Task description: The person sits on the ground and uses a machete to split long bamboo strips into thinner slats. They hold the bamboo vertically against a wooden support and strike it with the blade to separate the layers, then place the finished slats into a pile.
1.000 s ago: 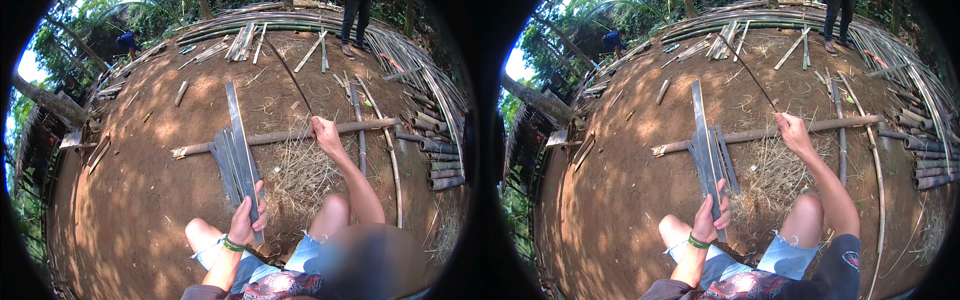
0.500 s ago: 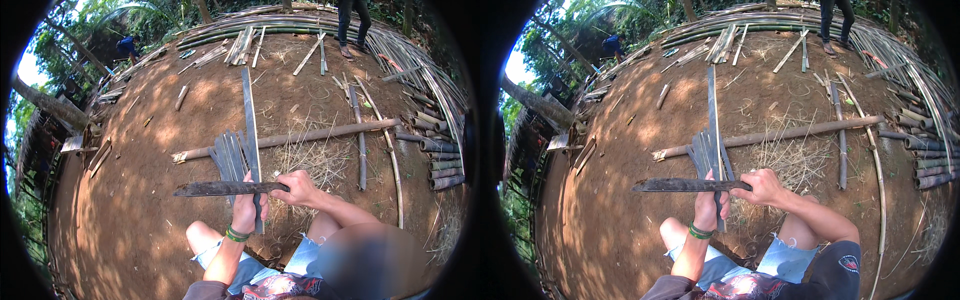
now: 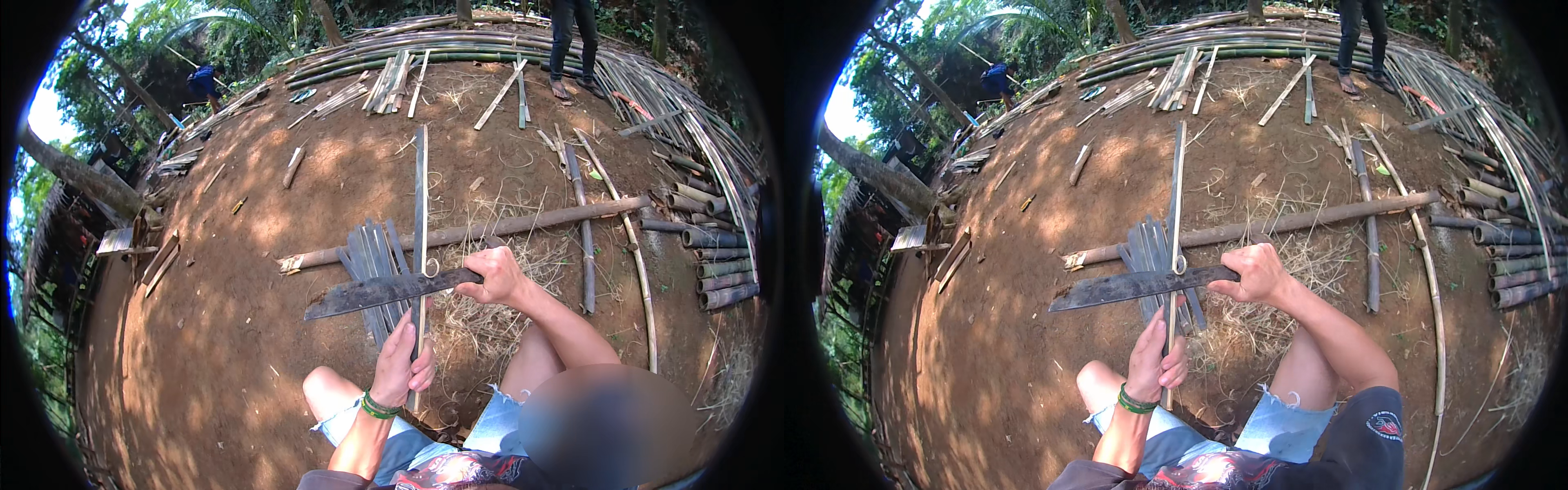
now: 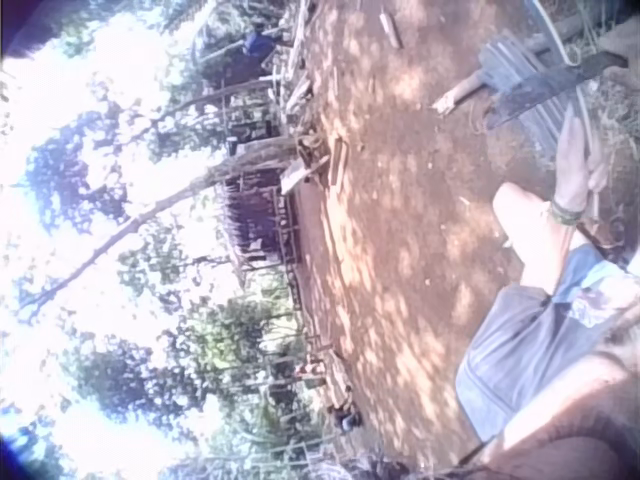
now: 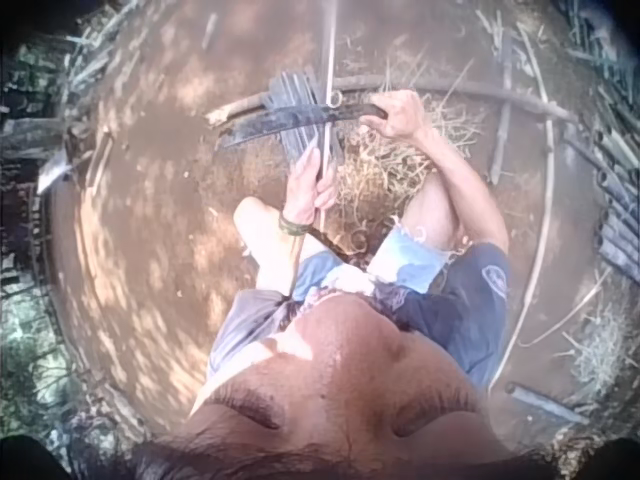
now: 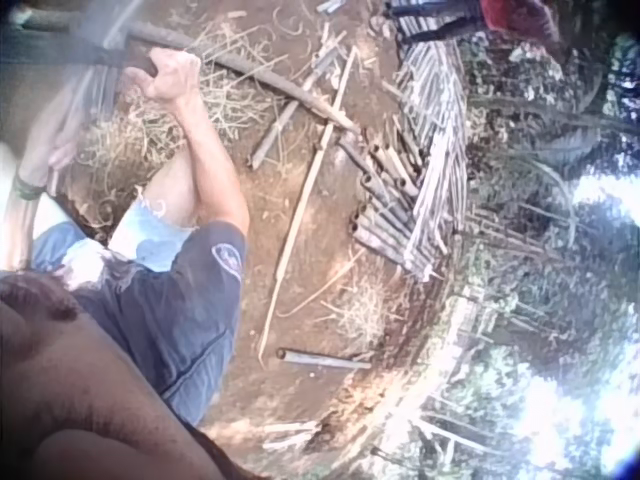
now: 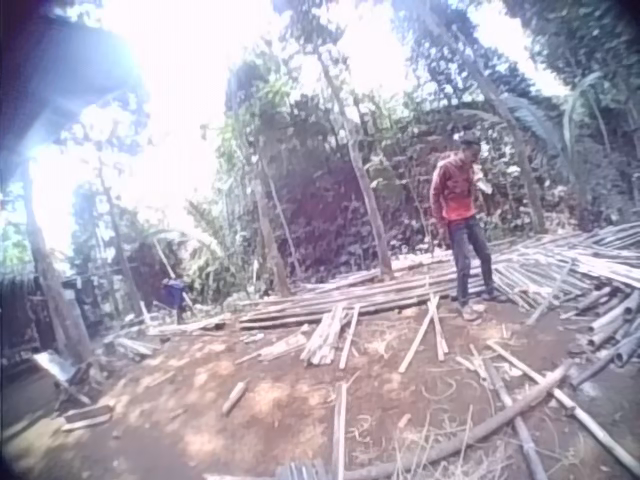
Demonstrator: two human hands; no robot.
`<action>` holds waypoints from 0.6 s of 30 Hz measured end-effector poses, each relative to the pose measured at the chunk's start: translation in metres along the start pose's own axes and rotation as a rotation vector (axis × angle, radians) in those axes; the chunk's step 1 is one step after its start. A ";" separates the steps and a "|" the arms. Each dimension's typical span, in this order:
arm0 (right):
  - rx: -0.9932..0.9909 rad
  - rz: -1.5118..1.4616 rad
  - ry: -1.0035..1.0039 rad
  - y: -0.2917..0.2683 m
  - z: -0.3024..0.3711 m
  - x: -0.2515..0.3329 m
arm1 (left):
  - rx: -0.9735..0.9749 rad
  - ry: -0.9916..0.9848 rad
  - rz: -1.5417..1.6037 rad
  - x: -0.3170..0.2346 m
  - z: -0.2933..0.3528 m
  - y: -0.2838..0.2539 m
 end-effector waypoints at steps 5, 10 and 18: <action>-0.022 0.120 0.106 0.000 -0.014 -0.035 | 0.008 -0.030 0.098 0.012 0.011 -0.010; 0.083 0.335 0.536 -0.032 -0.008 -0.121 | 0.029 -0.161 0.184 0.050 0.042 -0.018; -0.215 -0.114 0.666 -0.017 0.004 -0.082 | -0.067 -0.089 0.201 0.044 0.014 -0.040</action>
Point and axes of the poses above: each hand's wrist, its own z-axis away from the middle knuckle, its own y-axis out of the palm, x = y × z, the point moved 5 cm from there along -z, towards the middle knuckle, and after that the axes turned 6 degrees about -y, right-handed, at the moved point
